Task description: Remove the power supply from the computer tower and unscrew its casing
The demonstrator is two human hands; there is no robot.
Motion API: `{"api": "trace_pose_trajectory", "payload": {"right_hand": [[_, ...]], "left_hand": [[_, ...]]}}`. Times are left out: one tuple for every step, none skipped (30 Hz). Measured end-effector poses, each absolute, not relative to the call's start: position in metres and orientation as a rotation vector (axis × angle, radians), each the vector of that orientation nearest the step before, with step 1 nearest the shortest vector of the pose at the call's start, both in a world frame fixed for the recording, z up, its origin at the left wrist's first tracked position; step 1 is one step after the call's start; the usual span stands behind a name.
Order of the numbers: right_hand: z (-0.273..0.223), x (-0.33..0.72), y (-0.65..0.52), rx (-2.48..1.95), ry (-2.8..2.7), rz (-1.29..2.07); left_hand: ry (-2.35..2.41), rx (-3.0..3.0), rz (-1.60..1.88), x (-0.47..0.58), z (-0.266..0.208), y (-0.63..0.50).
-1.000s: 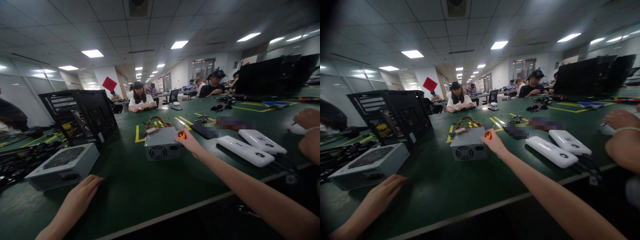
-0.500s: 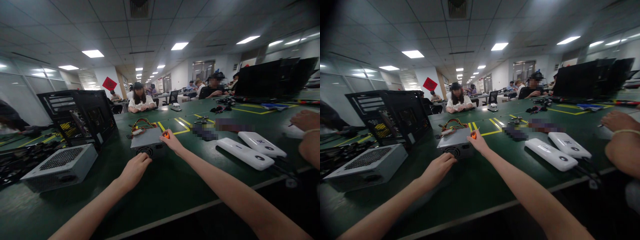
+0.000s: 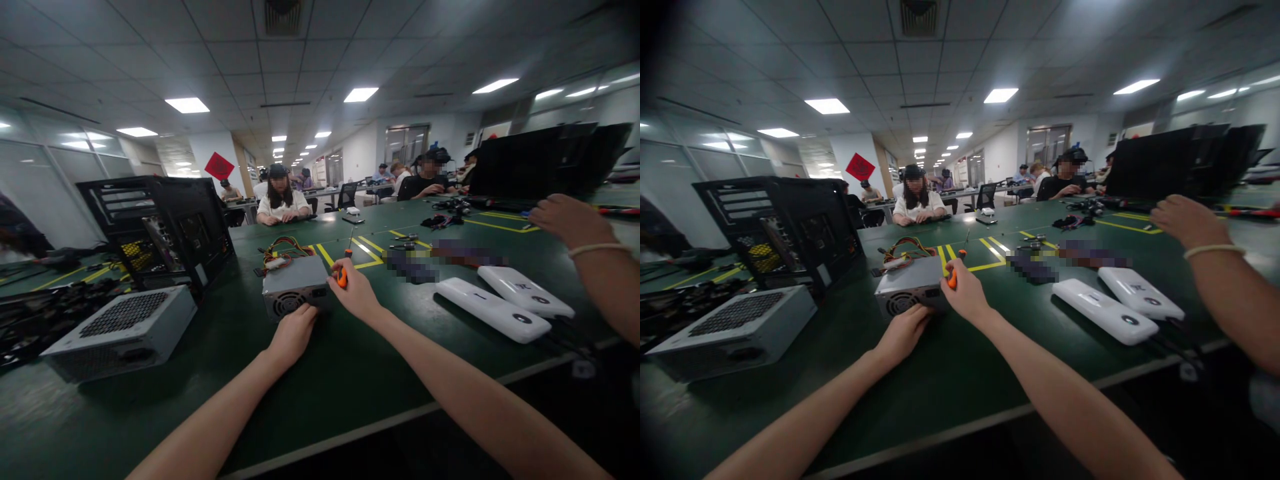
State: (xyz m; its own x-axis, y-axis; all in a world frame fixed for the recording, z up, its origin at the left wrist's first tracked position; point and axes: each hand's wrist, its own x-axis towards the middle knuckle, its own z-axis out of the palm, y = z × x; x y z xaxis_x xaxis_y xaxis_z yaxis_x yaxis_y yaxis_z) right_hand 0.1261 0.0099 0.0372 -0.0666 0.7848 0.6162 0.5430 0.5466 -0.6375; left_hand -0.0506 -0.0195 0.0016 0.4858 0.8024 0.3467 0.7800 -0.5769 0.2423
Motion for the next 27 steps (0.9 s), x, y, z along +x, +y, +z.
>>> {"api": "trace_pose_trajectory", "payload": {"right_hand": [[0.042,0.127,0.000,-1.098,-1.760,0.268],[0.045,0.129,-0.012,-1.085,-1.791,0.244],[0.047,0.130,-0.025,-1.086,-1.866,0.192],[0.048,0.132,-0.039,-1.104,-1.927,0.142],[0.046,0.134,-0.053,-1.142,-1.980,0.104],[0.044,0.136,-0.067,-1.181,-2.030,0.071],[0.039,0.137,-0.079,-1.218,-2.079,0.047],[0.034,0.139,-0.090,-1.228,-2.113,0.035],[0.029,0.139,-0.099,-1.232,-2.155,0.064],[0.024,0.139,-0.106,-1.239,-2.173,0.105],[0.019,0.139,-0.111,-1.245,-2.189,0.157],[0.015,0.138,-0.114,-1.252,-2.185,0.193],[0.012,0.137,-0.117,-1.266,-2.173,0.228],[0.010,0.135,-0.118,-1.290,-2.152,0.261],[0.007,0.134,-0.120,-1.313,-2.131,0.287],[0.006,0.132,-0.120,-1.332,-2.110,0.306],[0.004,0.130,-0.121,-1.344,-2.092,0.317],[0.002,0.129,-0.122,-1.348,-2.076,0.319],[0.000,0.128,-0.123,-1.346,-2.064,0.316],[-0.001,0.128,-0.123,-1.345,-2.048,0.312],[-0.002,0.128,-0.123,-1.348,-2.032,0.311],[-0.003,0.128,-0.123,-1.354,-2.018,0.313],[-0.004,0.128,-0.123,-1.360,-2.009,0.317],[-0.004,0.128,-0.122,-1.367,-2.003,0.320],[-0.004,0.128,-0.122,-1.376,-2.000,0.322],[-0.003,0.127,-0.121,-1.387,-2.000,0.326],[-0.003,0.127,-0.121,-1.397,-2.003,0.332]], "left_hand": [[1.447,2.633,0.686,-0.053,0.002,-0.021],[1.475,2.608,0.700,-0.055,0.002,-0.021],[1.498,2.589,0.710,-0.057,0.002,-0.022],[1.512,2.578,0.716,-0.058,0.002,-0.022],[1.521,2.575,0.721,-0.059,0.001,-0.022],[1.520,2.582,0.721,-0.060,0.000,-0.022],[1.513,2.597,0.719,-0.060,-0.001,-0.021],[1.500,2.618,0.717,-0.059,-0.002,-0.020],[1.483,2.641,0.712,-0.058,-0.003,-0.020],[1.465,2.663,0.705,-0.057,-0.003,-0.019],[1.451,2.681,0.696,-0.056,-0.004,-0.019],[1.443,2.692,0.686,-0.054,-0.005,-0.018],[1.442,2.698,0.678,-0.054,-0.005,-0.018],[1.445,2.701,0.671,-0.053,-0.006,-0.018],[1.449,2.703,0.668,-0.052,-0.006,-0.018],[1.451,2.706,0.669,-0.052,-0.007,-0.018],[1.450,2.710,0.672,-0.053,-0.007,-0.018],[1.447,2.713,0.676,-0.053,-0.008,-0.018],[1.441,2.715,0.679,-0.053,-0.008,-0.018],[1.436,2.713,0.683,-0.053,-0.008,-0.018],[1.430,2.709,0.685,-0.054,-0.008,-0.018],[1.427,2.703,0.689,-0.054,-0.007,-0.019],[1.423,2.696,0.690,-0.054,-0.007,-0.019],[1.420,2.691,0.690,-0.054,-0.006,-0.019],[1.417,2.688,0.690,-0.054,-0.006,-0.019],[1.415,2.686,0.689,-0.054,-0.005,-0.019],[1.411,2.686,0.689,-0.054,-0.005,-0.019]]}}
